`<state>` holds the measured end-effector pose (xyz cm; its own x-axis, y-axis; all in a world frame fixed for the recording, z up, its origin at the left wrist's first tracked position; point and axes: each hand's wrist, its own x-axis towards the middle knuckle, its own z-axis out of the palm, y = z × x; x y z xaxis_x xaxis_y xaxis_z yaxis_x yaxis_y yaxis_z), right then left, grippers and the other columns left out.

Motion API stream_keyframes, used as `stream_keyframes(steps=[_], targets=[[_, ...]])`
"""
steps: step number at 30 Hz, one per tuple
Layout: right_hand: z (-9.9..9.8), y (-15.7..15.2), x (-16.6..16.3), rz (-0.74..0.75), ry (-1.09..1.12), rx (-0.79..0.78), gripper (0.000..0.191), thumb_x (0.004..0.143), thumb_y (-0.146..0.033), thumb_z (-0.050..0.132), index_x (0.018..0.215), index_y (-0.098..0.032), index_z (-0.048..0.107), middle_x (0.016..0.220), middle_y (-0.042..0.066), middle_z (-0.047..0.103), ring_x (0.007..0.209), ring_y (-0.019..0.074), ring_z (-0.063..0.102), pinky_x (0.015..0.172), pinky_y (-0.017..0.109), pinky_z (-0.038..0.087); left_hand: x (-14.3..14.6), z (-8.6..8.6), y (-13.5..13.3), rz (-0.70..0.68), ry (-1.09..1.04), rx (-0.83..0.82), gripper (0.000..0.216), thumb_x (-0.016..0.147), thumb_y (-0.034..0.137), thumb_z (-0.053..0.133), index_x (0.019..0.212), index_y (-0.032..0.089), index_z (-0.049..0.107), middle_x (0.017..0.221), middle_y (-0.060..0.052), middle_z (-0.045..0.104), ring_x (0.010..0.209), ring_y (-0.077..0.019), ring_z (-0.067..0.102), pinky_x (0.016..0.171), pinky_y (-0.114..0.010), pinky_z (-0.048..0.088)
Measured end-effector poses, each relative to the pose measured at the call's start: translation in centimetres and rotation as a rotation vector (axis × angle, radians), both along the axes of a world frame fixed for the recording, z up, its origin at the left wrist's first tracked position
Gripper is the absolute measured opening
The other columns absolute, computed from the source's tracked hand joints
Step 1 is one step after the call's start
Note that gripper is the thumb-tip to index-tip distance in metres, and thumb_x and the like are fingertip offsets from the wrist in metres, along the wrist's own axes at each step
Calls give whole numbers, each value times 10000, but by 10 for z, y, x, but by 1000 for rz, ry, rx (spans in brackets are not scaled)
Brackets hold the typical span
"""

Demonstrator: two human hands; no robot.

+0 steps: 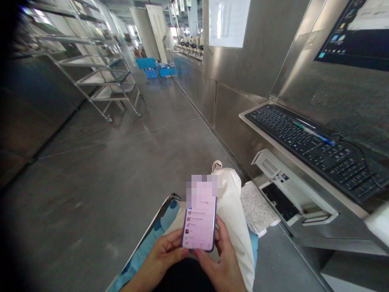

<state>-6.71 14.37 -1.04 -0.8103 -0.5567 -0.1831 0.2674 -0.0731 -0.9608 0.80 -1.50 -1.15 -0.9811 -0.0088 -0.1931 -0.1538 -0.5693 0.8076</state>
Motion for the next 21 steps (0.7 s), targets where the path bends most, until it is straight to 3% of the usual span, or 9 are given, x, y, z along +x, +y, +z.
stream_keyframes(steps=[14, 21], targets=[[-1, 1, -1, -31, -18, -11, 734, 804, -304, 717, 1431, -272, 336, 1313, 101, 623, 1185, 244, 609, 1031, 437, 513, -2, 6, 1, -2, 24, 27, 402, 895, 239, 698, 1286, 185, 621, 1200, -119, 597, 1115, -222, 586, 997, -295, 439], [-14, 6, -7, 19, 51, 6, 531, 932, -363, 584, 1416, -260, 390, 1290, 106, 643, 1164, 232, 628, 980, 408, 557, 0, 0, 0, -7, 19, 47, 437, 904, 212, 687, 1330, 235, 594, 1192, -110, 602, 1085, -218, 600, 1017, -330, 434]])
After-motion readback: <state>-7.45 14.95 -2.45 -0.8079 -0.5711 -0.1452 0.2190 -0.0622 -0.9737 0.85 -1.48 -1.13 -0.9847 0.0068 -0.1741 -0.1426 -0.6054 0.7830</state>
